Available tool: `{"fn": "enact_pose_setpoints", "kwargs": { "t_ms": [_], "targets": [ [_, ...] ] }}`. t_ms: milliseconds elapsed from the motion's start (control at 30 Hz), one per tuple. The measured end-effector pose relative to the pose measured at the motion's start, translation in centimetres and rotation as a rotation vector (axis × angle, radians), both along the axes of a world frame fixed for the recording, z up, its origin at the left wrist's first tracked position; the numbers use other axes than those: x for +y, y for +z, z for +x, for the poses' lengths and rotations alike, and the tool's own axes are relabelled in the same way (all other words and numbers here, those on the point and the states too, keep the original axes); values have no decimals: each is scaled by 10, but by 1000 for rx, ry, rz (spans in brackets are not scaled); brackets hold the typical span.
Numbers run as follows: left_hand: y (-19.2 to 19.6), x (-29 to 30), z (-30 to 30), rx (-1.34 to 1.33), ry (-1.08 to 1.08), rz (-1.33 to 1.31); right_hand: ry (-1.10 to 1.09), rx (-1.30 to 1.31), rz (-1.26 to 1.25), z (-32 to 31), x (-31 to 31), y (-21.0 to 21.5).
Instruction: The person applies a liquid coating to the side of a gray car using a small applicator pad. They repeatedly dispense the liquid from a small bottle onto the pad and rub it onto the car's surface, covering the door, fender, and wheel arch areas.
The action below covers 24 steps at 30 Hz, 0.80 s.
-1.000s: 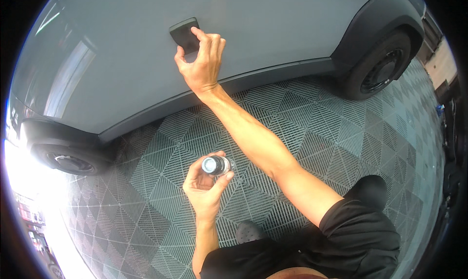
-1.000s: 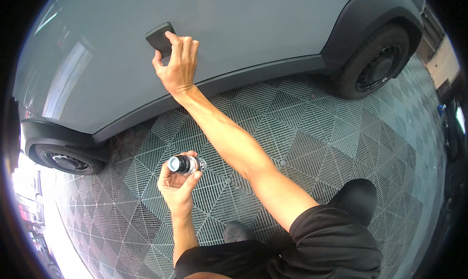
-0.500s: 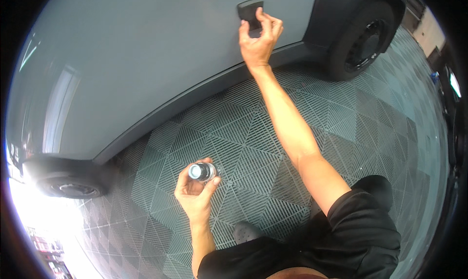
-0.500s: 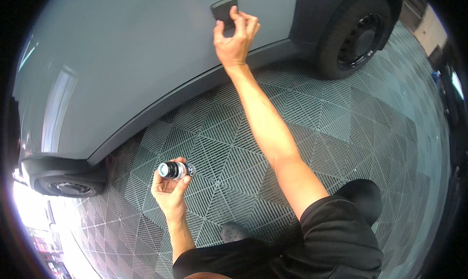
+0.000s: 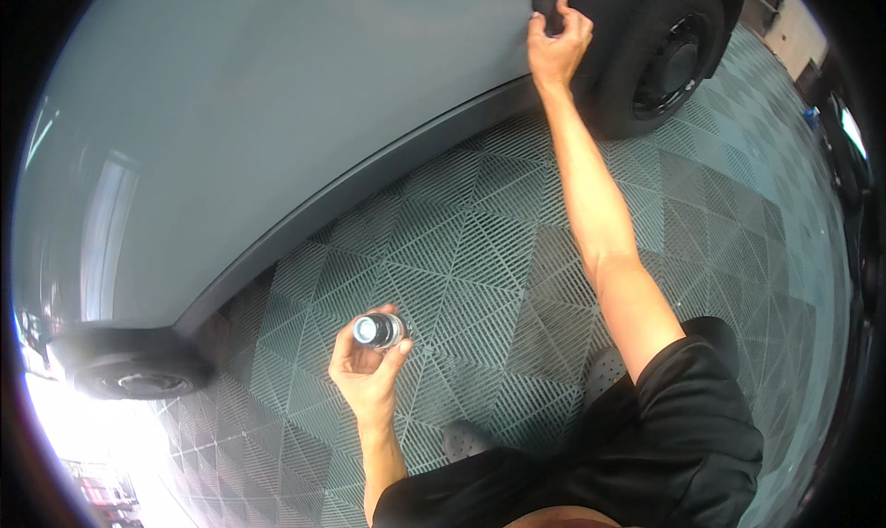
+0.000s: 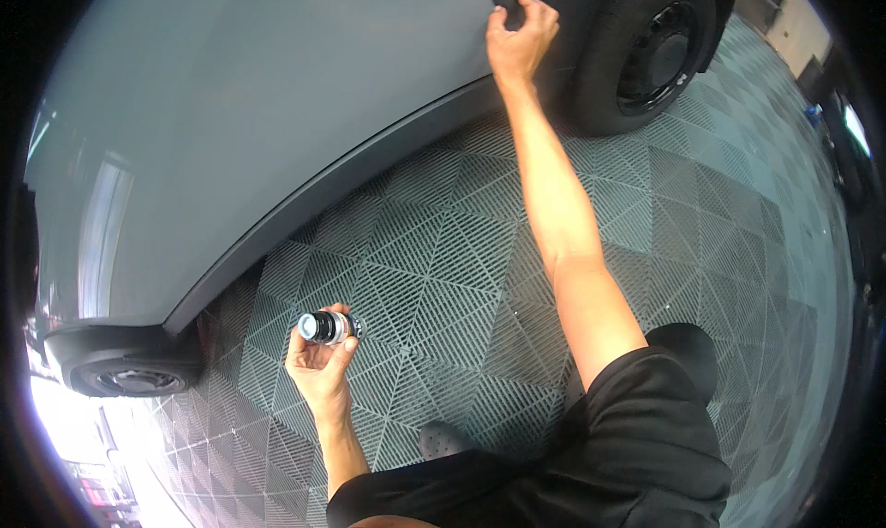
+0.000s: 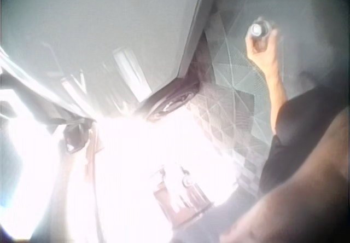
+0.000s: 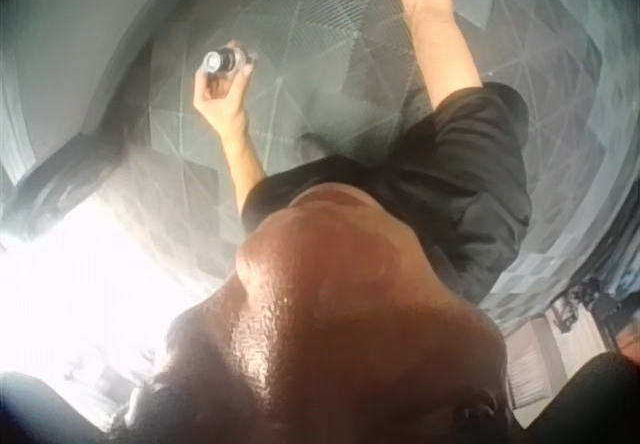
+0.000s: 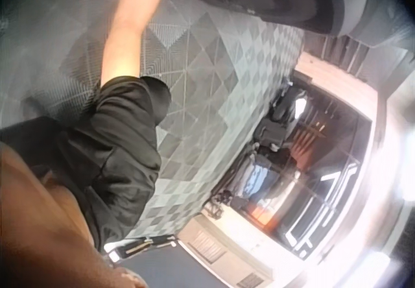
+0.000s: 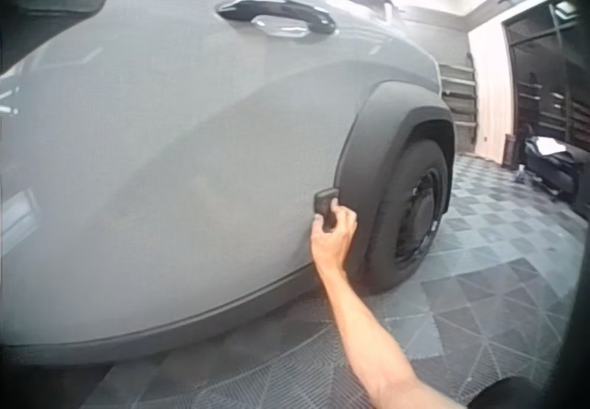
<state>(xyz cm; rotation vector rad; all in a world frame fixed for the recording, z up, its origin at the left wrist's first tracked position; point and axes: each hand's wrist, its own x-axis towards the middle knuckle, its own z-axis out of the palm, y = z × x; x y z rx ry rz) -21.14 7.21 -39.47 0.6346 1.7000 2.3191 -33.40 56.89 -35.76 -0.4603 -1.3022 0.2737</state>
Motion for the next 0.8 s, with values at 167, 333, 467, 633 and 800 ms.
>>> {"fn": "enact_pose_setpoints", "kwargs": {
  "t_ms": [167, 333, 467, 633, 800],
  "targets": [
    [-1, -20, 0, -24, 27, -8, 123, -30, -159, 5, -13, -22],
    [-3, -32, -3, -37, 24, 57, 193, -32, -160, -17, -87, -27],
    [-3, -35, -4, -14, 18, 94, 307, -23, -112, -45, -185, -21],
    [1, -41, -1, -29, 29, 102, 452, 1, -74, -83, -294, -17],
    [2, -45, 0, -43, 45, 124, 514, 12, 30, -110, -372, -14]
  ]
}}
